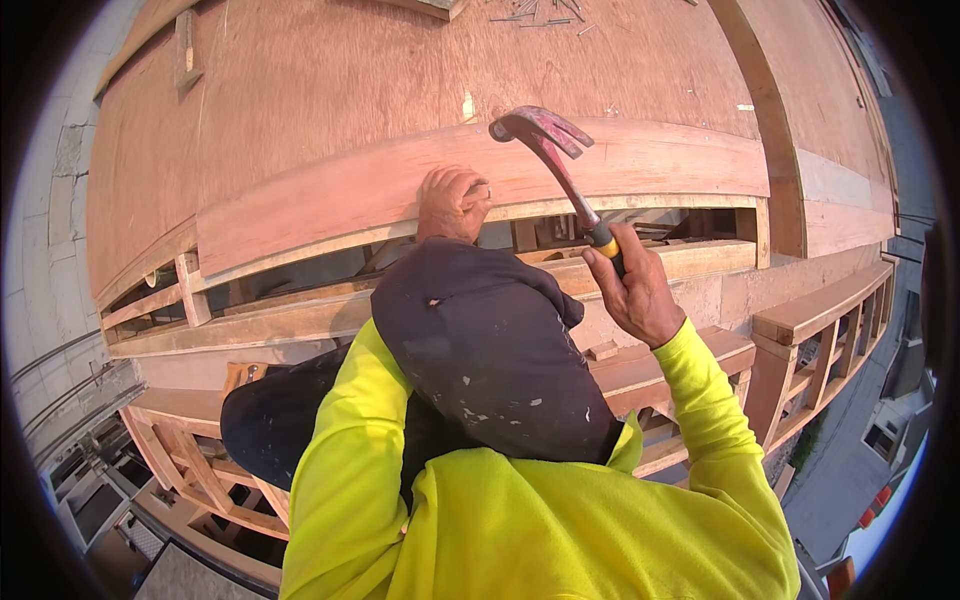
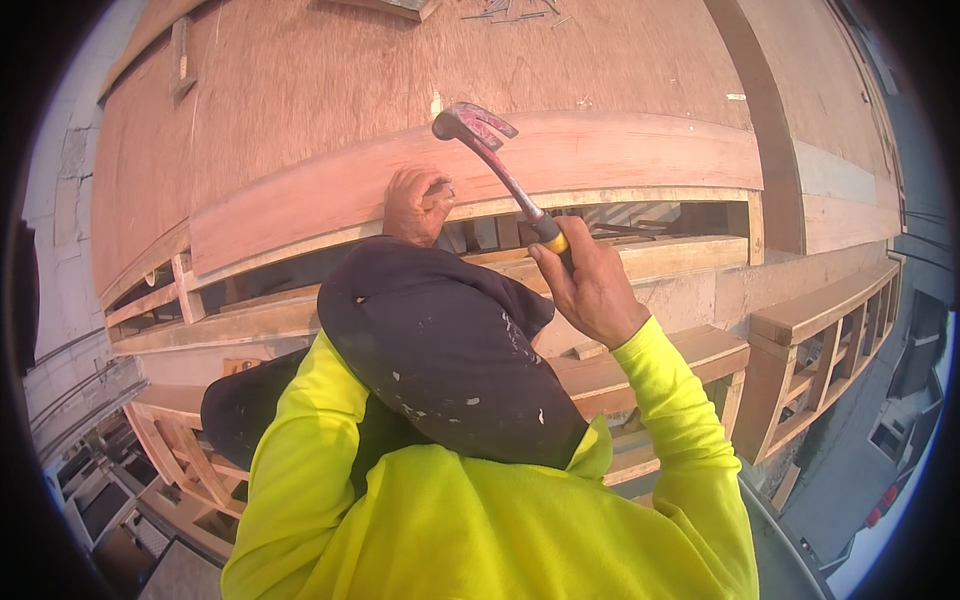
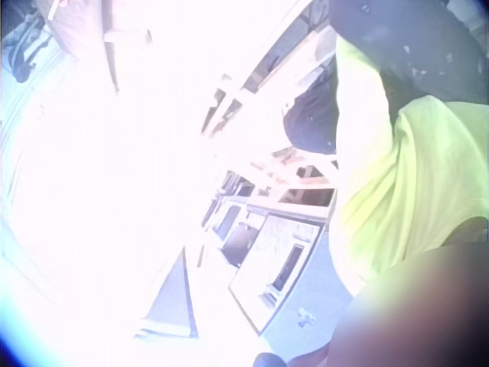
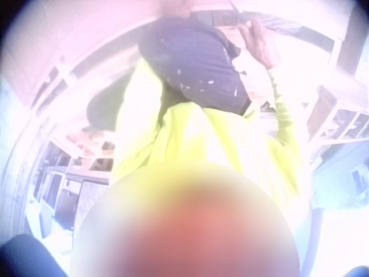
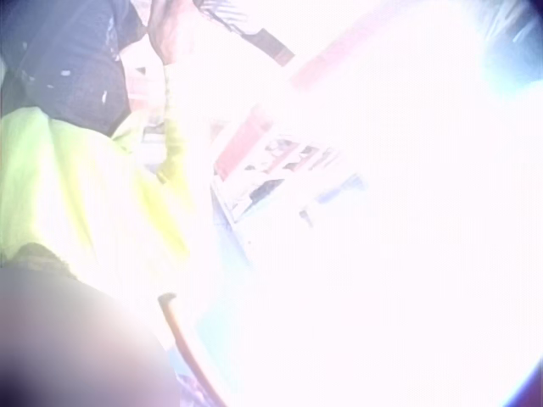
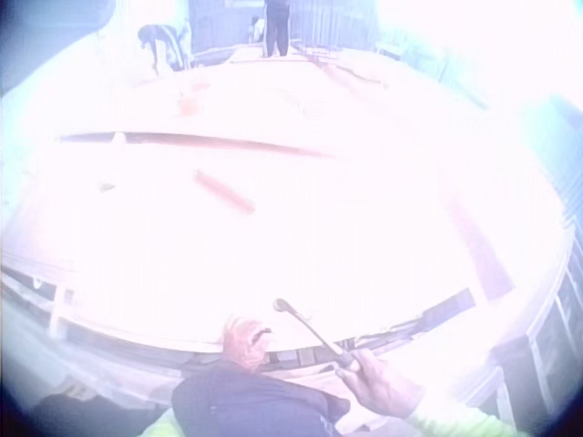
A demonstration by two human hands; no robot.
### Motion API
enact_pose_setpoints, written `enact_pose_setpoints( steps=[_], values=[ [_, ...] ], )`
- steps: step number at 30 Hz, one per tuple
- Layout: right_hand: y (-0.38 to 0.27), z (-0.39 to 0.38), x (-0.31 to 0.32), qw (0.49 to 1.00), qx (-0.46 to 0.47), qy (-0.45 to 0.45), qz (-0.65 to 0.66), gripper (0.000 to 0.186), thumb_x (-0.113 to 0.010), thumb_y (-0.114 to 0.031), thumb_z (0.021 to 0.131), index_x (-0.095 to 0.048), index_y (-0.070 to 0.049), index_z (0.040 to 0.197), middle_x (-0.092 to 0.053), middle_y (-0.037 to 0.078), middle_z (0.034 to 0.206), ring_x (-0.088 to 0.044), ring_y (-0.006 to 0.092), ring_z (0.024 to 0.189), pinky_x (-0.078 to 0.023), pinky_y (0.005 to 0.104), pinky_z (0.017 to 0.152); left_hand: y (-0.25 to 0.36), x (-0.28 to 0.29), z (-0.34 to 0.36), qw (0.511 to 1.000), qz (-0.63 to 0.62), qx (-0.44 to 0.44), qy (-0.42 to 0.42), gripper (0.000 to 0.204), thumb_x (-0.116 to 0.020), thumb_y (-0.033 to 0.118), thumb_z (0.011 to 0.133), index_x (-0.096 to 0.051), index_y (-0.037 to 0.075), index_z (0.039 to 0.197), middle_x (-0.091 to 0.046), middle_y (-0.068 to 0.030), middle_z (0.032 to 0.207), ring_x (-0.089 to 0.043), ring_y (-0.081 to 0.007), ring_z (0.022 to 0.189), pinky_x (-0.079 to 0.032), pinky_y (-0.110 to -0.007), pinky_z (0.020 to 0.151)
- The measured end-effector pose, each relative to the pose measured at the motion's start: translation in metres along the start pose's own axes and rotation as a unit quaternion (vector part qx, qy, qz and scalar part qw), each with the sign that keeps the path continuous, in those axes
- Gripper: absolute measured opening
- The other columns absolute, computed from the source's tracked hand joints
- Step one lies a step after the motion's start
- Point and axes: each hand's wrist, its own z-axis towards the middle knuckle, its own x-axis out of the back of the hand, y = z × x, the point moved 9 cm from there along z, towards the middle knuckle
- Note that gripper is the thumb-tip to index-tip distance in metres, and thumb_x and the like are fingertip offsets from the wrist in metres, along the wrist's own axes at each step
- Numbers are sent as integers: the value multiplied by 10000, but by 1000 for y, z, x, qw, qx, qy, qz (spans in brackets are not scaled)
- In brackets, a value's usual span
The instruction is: The person hammers nails into plywood sheets to secure them to wooden roof rafters. They measure gaps, position additional plywood pieces, and continue nailing to complete the sheathing.
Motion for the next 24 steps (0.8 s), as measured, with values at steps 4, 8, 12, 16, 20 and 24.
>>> enact_pose_setpoints(
  steps=[4, 8, 12, 16, 20, 24],
  values=[
    [-37, -8, 27, 971, 82, 155, 164, 281, -631, -57, 938, -468, 9, 1157, -602, 174, 744, -613, 322, 606, -505, 351, 612, 1, 18, -8, 957, 275, 9, -92, 1059, -869, 379, 631, -331, 77, 1491, -266, -161, 1577, -188, -343, 1484, -163, -587, 1173],
    [41, -5, -33, 992, 17, -84, -89, 269, -650, -158, 955, -475, -2, 1086, -599, 204, 698, -617, 401, 619, -486, 415, 568, -50, 15, -21, 912, 388, 11, -129, 1192, -854, 456, 654, -202, 32, 1557, -131, -193, 1639, -92, -337, 1531, -124, -572, 1200],
    [7, 7, -5, 999, 12, -34, -31, 264, -644, -185, 963, -505, 2, 1087, -575, 199, 671, -602, 394, 586, -476, 431, 547, -43, 19, -29, 910, 383, 7, -157, 1136, -833, 434, 698, -214, -16, 1538, -137, -212, 1633, -108, -348, 1527, -146, -565, 1198],
    [-67, 15, 42, 935, 132, 191, 268, 188, -557, -166, 1015, -475, -12, 1085, -593, 47, 767, -562, 111, 592, -463, 278, 517, -36, 22, -26, 884, 441, 2, -156, 957, -679, 511, 795, -309, -27, 1495, -237, -238, 1600, -224, -377, 1494, -196, -604, 1174],
    [39, -3, -25, 997, 48, 20, 64, 232, -578, -185, 1000, -456, 1, 1064, -599, 133, 725, -608, 252, 586, -472, 362, 526, -25, 15, -23, 883, 451, -43, -122, 923, -686, 477, 804, -323, -24, 1489, -255, -238, 1594, -240, -377, 1489, -216, -606, 1165],
    [-2, 23, -22, 997, 46, -47, -36, 244, -615, -204, 976, -518, -1, 1072, -567, 197, 646, -610, 400, 600, -463, 442, 561, -66, 12, -36, 891, 441, -55, -92, 1088, -811, 430, 730, -224, -26, 1525, -158, -234, 1621, -118, -363, 1524, -158, -585, 1193]
  ],
)
